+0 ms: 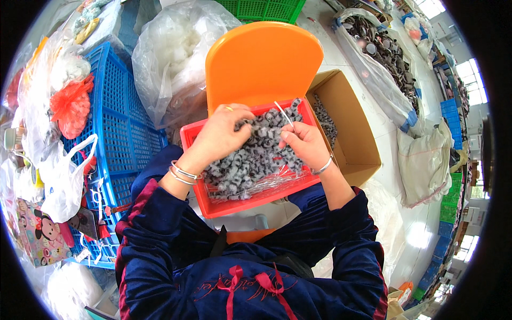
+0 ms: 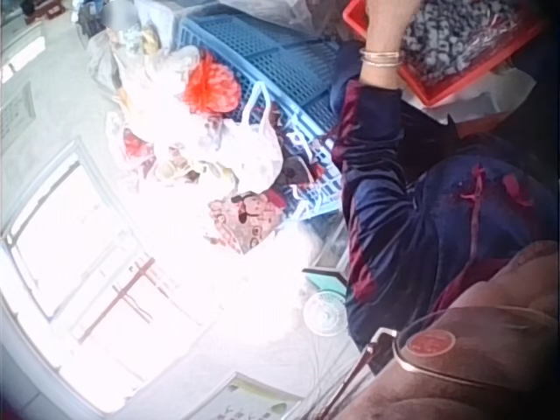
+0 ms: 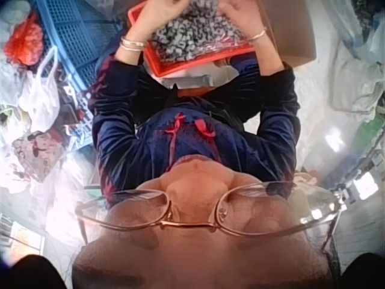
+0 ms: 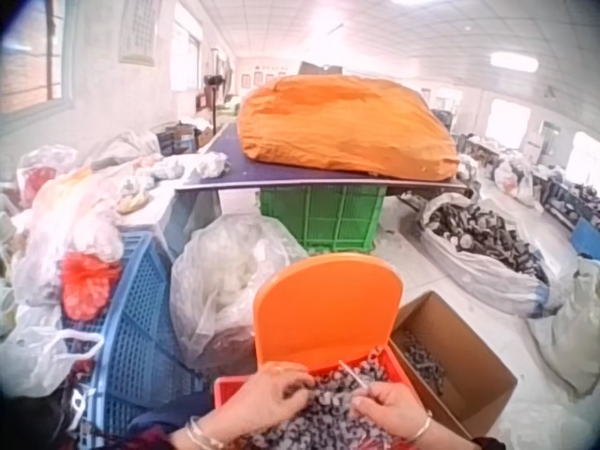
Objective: The person sits and repeatedly picks small gray fuzzy items from a red tray, threads them onto a thin wire or needle, and places the assembled pieces into a cardboard box. The process continues throughout the clip with consistent hand movements and no visible change in the surrounding environment.
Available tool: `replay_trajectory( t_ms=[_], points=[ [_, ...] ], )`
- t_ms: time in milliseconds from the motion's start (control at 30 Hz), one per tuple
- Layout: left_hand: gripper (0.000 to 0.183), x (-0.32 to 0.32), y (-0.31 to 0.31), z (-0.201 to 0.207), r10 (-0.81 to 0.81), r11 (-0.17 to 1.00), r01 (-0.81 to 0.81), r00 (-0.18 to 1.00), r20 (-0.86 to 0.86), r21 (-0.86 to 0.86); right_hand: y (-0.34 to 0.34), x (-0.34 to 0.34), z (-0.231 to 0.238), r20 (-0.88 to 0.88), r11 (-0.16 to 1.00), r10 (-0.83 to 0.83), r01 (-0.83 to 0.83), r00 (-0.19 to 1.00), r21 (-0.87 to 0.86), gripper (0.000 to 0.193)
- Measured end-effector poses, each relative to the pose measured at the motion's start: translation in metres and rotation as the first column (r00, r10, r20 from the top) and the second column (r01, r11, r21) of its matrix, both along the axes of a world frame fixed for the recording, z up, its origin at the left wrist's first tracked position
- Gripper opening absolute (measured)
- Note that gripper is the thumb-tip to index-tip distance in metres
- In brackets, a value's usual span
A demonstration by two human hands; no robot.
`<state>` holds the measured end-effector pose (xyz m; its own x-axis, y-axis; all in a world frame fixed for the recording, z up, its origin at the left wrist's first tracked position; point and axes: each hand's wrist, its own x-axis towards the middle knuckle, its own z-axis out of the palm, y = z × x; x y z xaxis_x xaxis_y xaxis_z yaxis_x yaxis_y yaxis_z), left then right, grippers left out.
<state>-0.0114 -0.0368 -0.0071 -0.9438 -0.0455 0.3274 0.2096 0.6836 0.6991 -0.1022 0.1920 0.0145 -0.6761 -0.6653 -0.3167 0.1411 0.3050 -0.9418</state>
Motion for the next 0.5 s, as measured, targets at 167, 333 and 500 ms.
replay_trajectory(
  t_ms=[167,333,500],
  points=[
    [0.022,0.004,0.028,0.005,-0.230,0.955,0.193,0.961,0.153,0.226,-0.006,0.007,-0.008,0.001,0.988,0.018,-0.017,1.000,-0.152,0.005],
    [0.017,0.008,0.028,0.014,-0.274,0.898,0.110,0.897,0.348,0.425,-0.010,0.013,0.000,-0.057,0.988,0.020,-0.029,0.998,-0.151,0.008],
    [0.015,0.012,0.029,0.017,-0.305,0.871,0.129,0.899,0.314,0.474,-0.007,0.011,0.003,-0.011,0.986,0.053,-0.054,0.999,-0.160,0.012]
  ],
)
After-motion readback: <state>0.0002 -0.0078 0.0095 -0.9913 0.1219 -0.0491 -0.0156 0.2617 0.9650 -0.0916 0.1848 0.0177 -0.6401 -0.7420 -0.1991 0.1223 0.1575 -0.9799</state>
